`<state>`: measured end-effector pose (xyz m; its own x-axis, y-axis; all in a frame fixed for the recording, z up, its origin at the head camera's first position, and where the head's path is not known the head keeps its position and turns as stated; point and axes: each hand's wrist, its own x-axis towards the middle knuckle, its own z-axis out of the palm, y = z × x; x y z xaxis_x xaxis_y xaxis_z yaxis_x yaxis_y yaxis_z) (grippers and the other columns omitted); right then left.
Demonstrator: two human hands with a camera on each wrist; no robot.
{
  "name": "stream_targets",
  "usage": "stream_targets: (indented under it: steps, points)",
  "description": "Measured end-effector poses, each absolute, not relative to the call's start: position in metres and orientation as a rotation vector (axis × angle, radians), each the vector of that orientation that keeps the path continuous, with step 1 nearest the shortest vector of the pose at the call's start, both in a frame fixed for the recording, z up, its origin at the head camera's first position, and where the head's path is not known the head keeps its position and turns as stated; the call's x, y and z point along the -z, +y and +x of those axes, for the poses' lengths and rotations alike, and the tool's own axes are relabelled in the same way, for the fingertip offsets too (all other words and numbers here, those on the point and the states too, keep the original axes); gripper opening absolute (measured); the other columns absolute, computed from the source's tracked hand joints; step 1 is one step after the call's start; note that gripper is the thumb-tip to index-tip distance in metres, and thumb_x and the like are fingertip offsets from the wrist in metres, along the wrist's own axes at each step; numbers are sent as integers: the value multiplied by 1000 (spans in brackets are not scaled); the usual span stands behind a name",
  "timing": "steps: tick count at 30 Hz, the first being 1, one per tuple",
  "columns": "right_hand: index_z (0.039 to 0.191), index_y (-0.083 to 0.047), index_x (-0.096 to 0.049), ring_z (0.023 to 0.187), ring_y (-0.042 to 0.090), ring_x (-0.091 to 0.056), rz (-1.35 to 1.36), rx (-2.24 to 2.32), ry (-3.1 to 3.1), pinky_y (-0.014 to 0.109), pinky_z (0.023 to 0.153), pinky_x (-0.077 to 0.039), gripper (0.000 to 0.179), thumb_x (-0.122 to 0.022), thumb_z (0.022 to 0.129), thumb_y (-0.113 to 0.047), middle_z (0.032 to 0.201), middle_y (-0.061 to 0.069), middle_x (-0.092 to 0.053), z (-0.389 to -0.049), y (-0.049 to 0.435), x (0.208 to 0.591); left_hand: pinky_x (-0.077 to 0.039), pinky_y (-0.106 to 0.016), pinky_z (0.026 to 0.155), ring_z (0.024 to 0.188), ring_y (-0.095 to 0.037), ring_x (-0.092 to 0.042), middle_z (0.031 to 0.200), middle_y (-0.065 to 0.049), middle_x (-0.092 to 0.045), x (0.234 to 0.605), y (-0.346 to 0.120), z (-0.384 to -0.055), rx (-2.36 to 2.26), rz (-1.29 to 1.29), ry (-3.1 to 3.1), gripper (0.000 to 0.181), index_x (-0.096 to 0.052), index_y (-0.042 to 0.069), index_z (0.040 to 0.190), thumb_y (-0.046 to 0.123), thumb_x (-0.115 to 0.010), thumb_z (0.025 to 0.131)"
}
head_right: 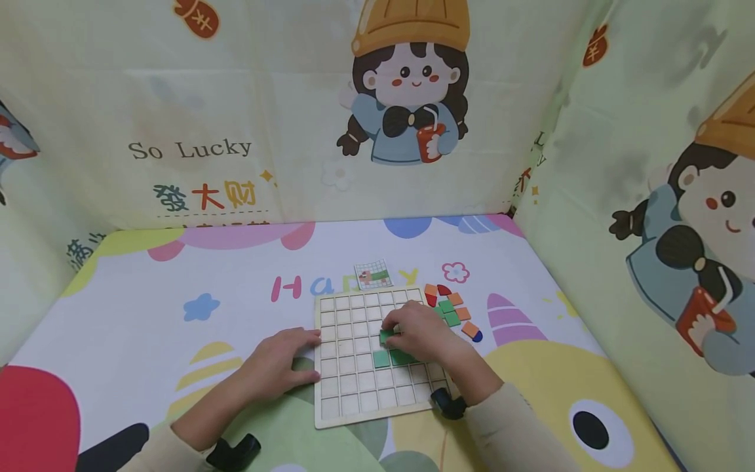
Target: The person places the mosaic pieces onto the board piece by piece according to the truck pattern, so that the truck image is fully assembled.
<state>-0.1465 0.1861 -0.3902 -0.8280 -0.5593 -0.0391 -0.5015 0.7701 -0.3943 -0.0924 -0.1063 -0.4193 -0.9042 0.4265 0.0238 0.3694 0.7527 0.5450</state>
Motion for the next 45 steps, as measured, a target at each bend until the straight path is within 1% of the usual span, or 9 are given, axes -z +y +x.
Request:
stream_targets:
  steps: [10, 21, 30, 45]
  points:
    - [100, -15, -78, 93, 16, -55, -914, 516, 2792, 34, 82, -50, 14, -79, 87, -20, 89, -13, -66, -146, 178, 393, -40, -54, 101, 125, -32, -52, 134, -5, -60, 419, -107, -92, -858, 652, 2846, 50, -65, 8, 124, 27, -83, 81]
    - [102, -16, -79, 89, 13, -53, -908, 489, 2790, 31, 78, -49, 15, -79, 88, -21, 89, -13, -68, -144, 174, 393, -40, -55, 101, 127, -33, -51, 134, -5, -60, 420, -107, -93, -856, 648, 2846, 51, -65, 8, 124, 27, -83, 81]
    - [102, -14, -78, 89, 14, -55, -933, 505, 2788, 31, 76, -49, 16, -79, 87, -20, 92, -11, -69, -146, 174, 395, -39, -55, 102, 128, -32, -51, 133, -6, -61, 416, -107, -91, -871, 647, 2850, 51, -65, 8, 125, 27, -83, 82]
    - [101, -15, -78, 92, 14, -55, -866, 532, 2773, 33, 80, -49, 16, -80, 87, -21, 92, -13, -69, -148, 171, 395, -38, -56, 103, 129, -32, -49, 135, -5, -60, 416, -107, -92, -863, 629, 2844, 52, -65, 8, 126, 27, -83, 82]
